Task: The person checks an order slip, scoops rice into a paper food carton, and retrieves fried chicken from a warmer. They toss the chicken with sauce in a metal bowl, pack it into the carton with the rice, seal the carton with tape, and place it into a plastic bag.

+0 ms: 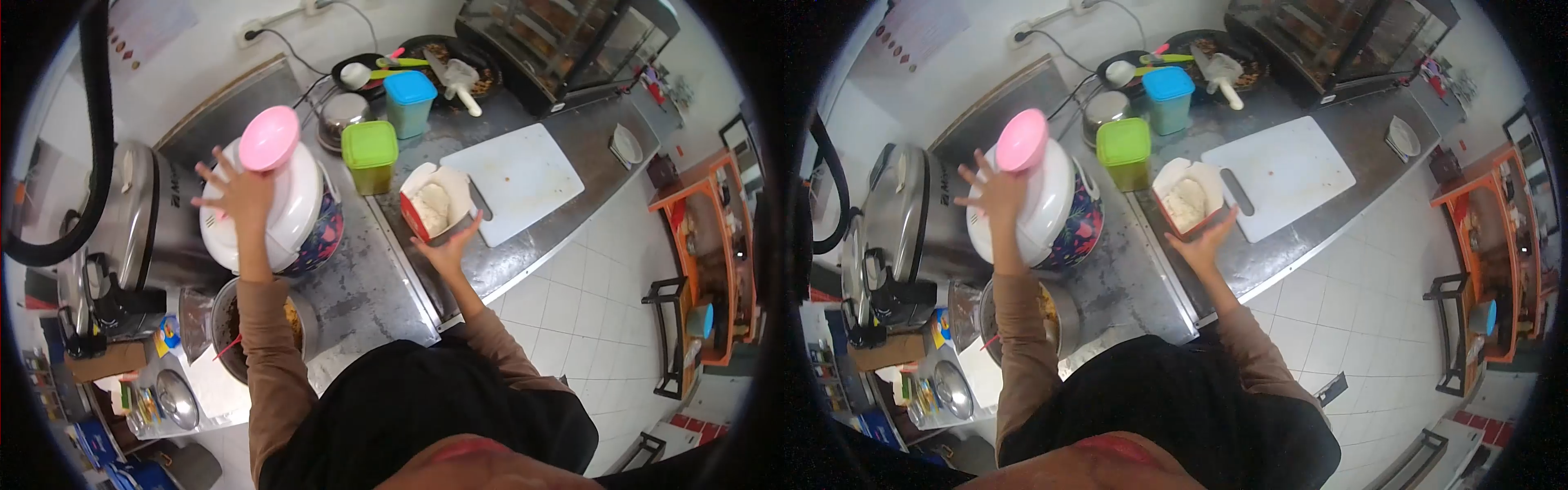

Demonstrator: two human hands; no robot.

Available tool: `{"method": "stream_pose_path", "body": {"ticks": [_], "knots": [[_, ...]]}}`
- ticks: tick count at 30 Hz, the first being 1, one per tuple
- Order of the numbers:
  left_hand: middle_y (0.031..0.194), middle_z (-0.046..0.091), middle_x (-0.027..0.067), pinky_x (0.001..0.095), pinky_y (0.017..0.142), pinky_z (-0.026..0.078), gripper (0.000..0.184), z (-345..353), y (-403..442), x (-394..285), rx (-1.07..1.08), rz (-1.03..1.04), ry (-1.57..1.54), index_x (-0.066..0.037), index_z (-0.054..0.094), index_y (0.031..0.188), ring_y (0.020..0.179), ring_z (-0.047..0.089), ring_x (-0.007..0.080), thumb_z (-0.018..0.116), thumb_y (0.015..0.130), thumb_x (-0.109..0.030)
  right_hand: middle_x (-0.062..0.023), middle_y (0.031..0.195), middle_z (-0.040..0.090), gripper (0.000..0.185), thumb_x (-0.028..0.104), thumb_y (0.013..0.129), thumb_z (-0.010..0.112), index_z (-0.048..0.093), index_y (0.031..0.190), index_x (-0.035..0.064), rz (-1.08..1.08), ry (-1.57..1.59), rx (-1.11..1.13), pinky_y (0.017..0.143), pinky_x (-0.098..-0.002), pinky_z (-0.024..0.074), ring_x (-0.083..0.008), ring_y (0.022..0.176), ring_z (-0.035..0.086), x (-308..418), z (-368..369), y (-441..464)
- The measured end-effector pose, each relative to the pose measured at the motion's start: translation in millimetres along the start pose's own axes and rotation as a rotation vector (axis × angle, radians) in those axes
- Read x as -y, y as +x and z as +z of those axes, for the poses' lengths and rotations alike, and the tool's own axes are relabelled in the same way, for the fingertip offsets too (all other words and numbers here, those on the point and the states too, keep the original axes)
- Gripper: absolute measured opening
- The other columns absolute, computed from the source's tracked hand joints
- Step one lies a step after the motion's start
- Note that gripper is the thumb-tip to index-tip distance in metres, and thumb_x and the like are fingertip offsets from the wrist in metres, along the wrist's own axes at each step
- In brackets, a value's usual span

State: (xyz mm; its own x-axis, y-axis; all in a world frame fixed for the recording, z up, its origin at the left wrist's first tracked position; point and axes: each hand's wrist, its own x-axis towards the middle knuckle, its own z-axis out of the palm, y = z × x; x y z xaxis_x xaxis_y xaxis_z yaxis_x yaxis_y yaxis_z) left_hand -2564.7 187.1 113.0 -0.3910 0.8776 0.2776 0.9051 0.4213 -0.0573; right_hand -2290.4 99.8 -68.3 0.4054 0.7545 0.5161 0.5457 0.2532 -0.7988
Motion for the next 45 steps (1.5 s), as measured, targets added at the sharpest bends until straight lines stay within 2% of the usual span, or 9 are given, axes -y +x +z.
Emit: {"method": "stream_pose_path", "body": {"ticks": [12, 16, 19, 24, 25, 29, 32, 36, 45], "knots": [[0.135, 0.0, 0.0088, 0.0693, 0.079, 0.013, 0.088, 26.6, -27.4, 34.1, -0.051, -0.458, -0.079, -0.029, -0.001, 0.128, 0.116, -0.002, 0.0496, 0.056, 0.064, -0.052, -0.0151, 0.114, 0.035, 0.094, 0.016, 0.047, 0.079, 0.021, 0.119, -0.0018, 0.147, 0.312, -0.212, 0.088, -0.0337, 0.0336, -0.0225, 0.106, 0.037, -107.1, -123.7, 131.9], [0.129, 0.018, 0.0121, 0.0616, 0.082, 0.02, 0.072, 0.1, -72.2, -23.4, -0.559, -0.66, -0.028, -0.022, 0.02, 0.125, 0.113, 0.015, 0.0454, 0.055, 0.068, -0.046, -0.0149, 0.111, 0.034, 0.088, 0.018, 0.047, 0.078, 0.024, 0.114, -0.0008, -0.005, -0.052, -0.499, 0.087, -0.0351, 0.034, -0.0241, 0.104, 0.038, -198.4, -201.7, 247.0], [0.109, 0.043, 0.0139, 0.0444, 0.078, 0.035, 0.053, -22.0, -79.2, -109.0, -1.225, -0.098, -0.141, -0.006, 0.039, 0.113, 0.099, 0.04, 0.0305, 0.054, 0.074, -0.037, -0.0156, 0.11, 0.035, 0.088, 0.018, 0.047, 0.078, 0.024, 0.114, -0.0015, 0.103, -0.122, -0.618, 0.085, -0.0364, 0.0372, -0.0257, 0.102, 0.04, -260.3, -229.4, 315.1], [0.072, 0.057, 0.006, 0.0399, 0.073, 0.029, 0.009, 9.3, -15.8, -369.6, -0.469, 0.299, -0.77, -0.011, 0.057, 0.072, 0.076, 0.051, 0.0226, 0.055, 0.068, -0.019, -0.0178, 0.109, 0.034, 0.092, 0.006, 0.043, 0.077, 0.021, 0.115, -0.0033, 0.257, 0.791, -0.394, 0.083, -0.037, 0.0412, -0.0279, 0.101, 0.04, -294.0, -232.3, 372.0], [0.071, 0.057, 0.0029, 0.0417, 0.07, 0.027, 0.013, 17.3, 2.4, -404.5, -0.294, 0.3, -0.769, -0.012, 0.057, 0.072, 0.073, 0.051, 0.0225, 0.055, 0.068, -0.023, -0.0176, 0.111, 0.031, 0.092, 0.005, 0.042, 0.077, 0.022, 0.116, -0.004, 0.047, -0.159, -0.553, 0.082, -0.0383, 0.0413, -0.0279, 0.102, 0.038, -338.7, -229.2, 364.1], [0.073, 0.059, 0.0071, 0.0373, 0.071, 0.026, 0.028, 63.0, 60.2, -504.2, -0.288, 0.182, -0.221, -0.009, 0.059, 0.074, 0.073, 0.052, 0.0228, 0.06, 0.06, -0.033, -0.02, 0.108, 0.035, 0.073, 0.018, 0.056, 0.072, 0.031, 0.111, -0.0053, -0.112, -0.387, -0.728, 0.087, -0.0402, 0.0297, -0.0299, 0.099, 0.038, -301.4, -215.9, 328.3], [0.074, 0.059, 0.0089, 0.0377, 0.073, 0.025, 0.031, 71.7, 73.2, -515.8, 0.072, 0.223, -0.138, -0.007, 0.06, 0.074, 0.075, 0.052, 0.0226, 0.061, 0.059, -0.034, -0.0142, 0.102, 0.041, 0.042, 0.011, 0.071, 0.058, 0.039, 0.106, -0.0029, 0.018, 0.0, -0.319, 0.082, -0.0328, 0.0331, -0.0238, 0.095, 0.041, -262.9, -199.3, 283.9], [0.067, 0.056, 0.0074, 0.038, 0.069, 0.028, 0.014, 68.7, 39.5, -503.6, -0.388, 0.337, -0.242, -0.008, 0.058, 0.068, 0.07, 0.051, 0.0218, 0.056, 0.062, -0.02, -0.0105, 0.093, 0.049, 0.013, 0.001, 0.08, 0.043, 0.051, 0.089, -0.0044, 0.118, 0.507, 0.179, 0.077, -0.0259, 0.0408, -0.0176, 0.086, 0.05, -210.5, -159.2, 284.9], [0.078, 0.052, -0.0041, 0.0337, 0.068, 0.023, 0.011, 14.1, -117.8, -446.3, -0.515, 0.435, -0.607, -0.015, 0.056, 0.078, 0.076, 0.045, 0.0136, 0.053, 0.068, -0.012, -0.0105, 0.113, 0.041, 0.036, 0.015, 0.083, 0.043, 0.036, 0.117, 0.0036, 0.548, 1.367, 0.659, 0.087, -0.033, 0.0362, -0.0227, 0.105, 0.041, -137.8, -70.7, 318.1]]}}
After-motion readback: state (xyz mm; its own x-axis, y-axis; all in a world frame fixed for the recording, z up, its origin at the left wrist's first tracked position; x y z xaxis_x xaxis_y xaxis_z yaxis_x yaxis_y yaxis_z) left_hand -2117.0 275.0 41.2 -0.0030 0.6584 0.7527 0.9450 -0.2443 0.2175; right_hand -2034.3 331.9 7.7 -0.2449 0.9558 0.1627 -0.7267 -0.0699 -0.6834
